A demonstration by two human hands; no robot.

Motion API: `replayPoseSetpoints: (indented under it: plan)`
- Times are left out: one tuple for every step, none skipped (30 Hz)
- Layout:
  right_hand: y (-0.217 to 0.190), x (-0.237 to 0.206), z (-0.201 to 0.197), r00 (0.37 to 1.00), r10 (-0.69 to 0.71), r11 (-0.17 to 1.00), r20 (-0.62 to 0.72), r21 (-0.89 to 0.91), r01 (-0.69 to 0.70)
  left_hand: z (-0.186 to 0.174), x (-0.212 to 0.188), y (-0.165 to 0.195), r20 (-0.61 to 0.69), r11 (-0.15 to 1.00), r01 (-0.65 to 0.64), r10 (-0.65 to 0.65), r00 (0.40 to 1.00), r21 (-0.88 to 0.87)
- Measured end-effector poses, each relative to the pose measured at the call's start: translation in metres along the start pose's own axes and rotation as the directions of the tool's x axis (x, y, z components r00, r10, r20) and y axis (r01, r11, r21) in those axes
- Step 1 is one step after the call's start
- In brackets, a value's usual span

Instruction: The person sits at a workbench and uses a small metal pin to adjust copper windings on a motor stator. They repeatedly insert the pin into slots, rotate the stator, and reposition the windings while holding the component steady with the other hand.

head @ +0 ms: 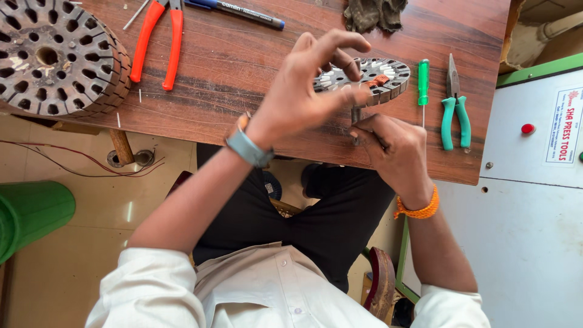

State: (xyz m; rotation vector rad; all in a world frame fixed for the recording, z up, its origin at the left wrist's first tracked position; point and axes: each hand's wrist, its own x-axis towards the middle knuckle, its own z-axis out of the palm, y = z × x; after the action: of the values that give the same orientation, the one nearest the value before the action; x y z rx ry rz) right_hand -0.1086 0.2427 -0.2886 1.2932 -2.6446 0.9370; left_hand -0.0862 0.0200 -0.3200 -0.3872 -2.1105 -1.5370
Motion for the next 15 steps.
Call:
replayPoseSetpoints:
  plan:
    - [0.003, -0.004, 0.004, 1.0, -0.008, 0.999, -0.026, -0.041, 0.007, 0.006, -0.007, 0.009, -0.045, 0.993, -0.03, 0.036, 0.998, 0.112]
    - [0.005, -0.009, 0.005, 0.999, -0.02, 1.0, -0.042, -0.024, 0.019, 0.011, -0.015, 0.016, -0.084, 0.973, -0.053, 0.074, 0.994, 0.224]
    - [0.008, -0.012, 0.003, 0.998, -0.033, 0.999, -0.06, -0.007, 0.032, 0.018, -0.017, 0.019, -0.095, 0.953, -0.044, 0.076, 0.993, 0.301]
    - [0.011, -0.015, 0.0, 0.996, -0.049, 0.999, -0.08, 0.006, 0.049, 0.026, -0.019, 0.021, -0.106, 0.925, -0.039, 0.085, 0.991, 0.377]
    - [0.012, -0.016, -0.005, 0.996, -0.026, 1.0, -0.085, -0.001, 0.026, 0.03, -0.021, 0.02, -0.12, 0.892, -0.034, 0.098, 0.988, 0.45]
    - [0.014, -0.017, -0.012, 0.996, -0.007, 1.0, -0.09, -0.01, 0.006, 0.034, -0.022, 0.017, -0.118, 0.882, -0.053, 0.121, 0.986, 0.468]
    - [0.015, -0.017, -0.019, 0.996, 0.012, 1.0, -0.092, -0.019, -0.014, 0.036, -0.022, 0.013, -0.118, 0.872, -0.068, 0.142, 0.983, 0.484]
    - [0.015, -0.018, -0.026, 0.996, 0.024, 0.999, -0.089, -0.034, -0.027, 0.036, -0.021, 0.008, -0.115, 0.863, -0.082, 0.159, 0.981, 0.498]
    - [0.016, -0.018, -0.032, 0.996, 0.038, 0.998, -0.086, -0.05, -0.042, 0.035, -0.02, 0.003, -0.089, 0.86, -0.115, 0.183, 0.979, 0.497]
    - [0.016, -0.018, -0.036, 0.995, 0.052, 0.996, -0.087, -0.064, -0.057, 0.031, -0.018, -0.003, -0.061, 0.855, -0.151, 0.208, 0.976, 0.497]
    - [0.016, -0.017, -0.038, 0.996, 0.031, 0.997, -0.084, -0.066, -0.036, 0.026, -0.016, -0.007, -0.03, 0.847, -0.19, 0.236, 0.971, 0.496]
    - [0.016, -0.015, -0.04, 0.997, 0.01, 0.998, -0.08, -0.067, -0.015, 0.021, -0.016, -0.011, -0.015, 0.854, -0.2, 0.236, 0.972, 0.48]
    - [0.015, -0.014, -0.04, 0.997, -0.012, 0.998, -0.075, -0.066, 0.007, 0.014, -0.016, -0.014, 0.0, 0.86, -0.207, 0.234, 0.972, 0.466]
    - [0.014, -0.011, -0.039, 0.996, -0.017, 0.998, -0.082, -0.057, 0.012, 0.008, -0.016, -0.017, 0.014, 0.866, -0.213, 0.232, 0.973, 0.452]
    - [0.013, -0.008, -0.037, 0.996, -0.022, 0.999, -0.086, -0.047, 0.018, 0.004, -0.017, -0.018, 0.018, 0.887, -0.192, 0.204, 0.979, 0.421]
